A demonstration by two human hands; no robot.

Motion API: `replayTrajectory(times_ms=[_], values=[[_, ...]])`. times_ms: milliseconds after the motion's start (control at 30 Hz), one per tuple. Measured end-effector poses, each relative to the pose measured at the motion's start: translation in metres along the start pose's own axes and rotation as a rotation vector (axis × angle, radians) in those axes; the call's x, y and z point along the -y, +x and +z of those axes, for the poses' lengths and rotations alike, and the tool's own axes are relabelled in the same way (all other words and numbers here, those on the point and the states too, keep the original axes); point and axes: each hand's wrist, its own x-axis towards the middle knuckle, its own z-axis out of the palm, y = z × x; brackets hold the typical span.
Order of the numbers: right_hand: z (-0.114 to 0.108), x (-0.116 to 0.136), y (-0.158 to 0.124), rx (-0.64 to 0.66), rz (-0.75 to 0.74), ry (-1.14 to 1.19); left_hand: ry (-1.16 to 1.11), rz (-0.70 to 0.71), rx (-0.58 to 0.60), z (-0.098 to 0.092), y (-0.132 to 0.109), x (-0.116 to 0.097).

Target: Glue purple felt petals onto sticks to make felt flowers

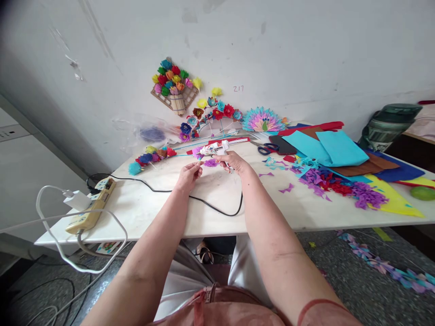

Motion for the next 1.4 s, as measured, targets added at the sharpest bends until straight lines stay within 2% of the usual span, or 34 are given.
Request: replayTrajectory(times_ms=[233, 567, 933, 1400], values=[[-0.0015, -0.0026, 0.0015, 0.001, 0.023, 0.032, -0.058, -0.015, 0.035, -0.001, 0.0003, 0.0001], [-0.0013, 0.0018, -0.0014, -0.052, -0.012, 0.075, 0.003, -0.006, -0.004, 0.0003, -0.0016, -0.0018], [-0.0027, 0.0035, -0.0038, 0.054, -0.001, 0.05, 0.007, -0.006, -0.012, -0.0012, -0.0001, 0.0001], [-0.0033, 0.0034, -0.0036, 0.011, 0.01, 0.022, -0.001, 0.0, 0.009, -0.0011, -0.0004, -0.0008]])
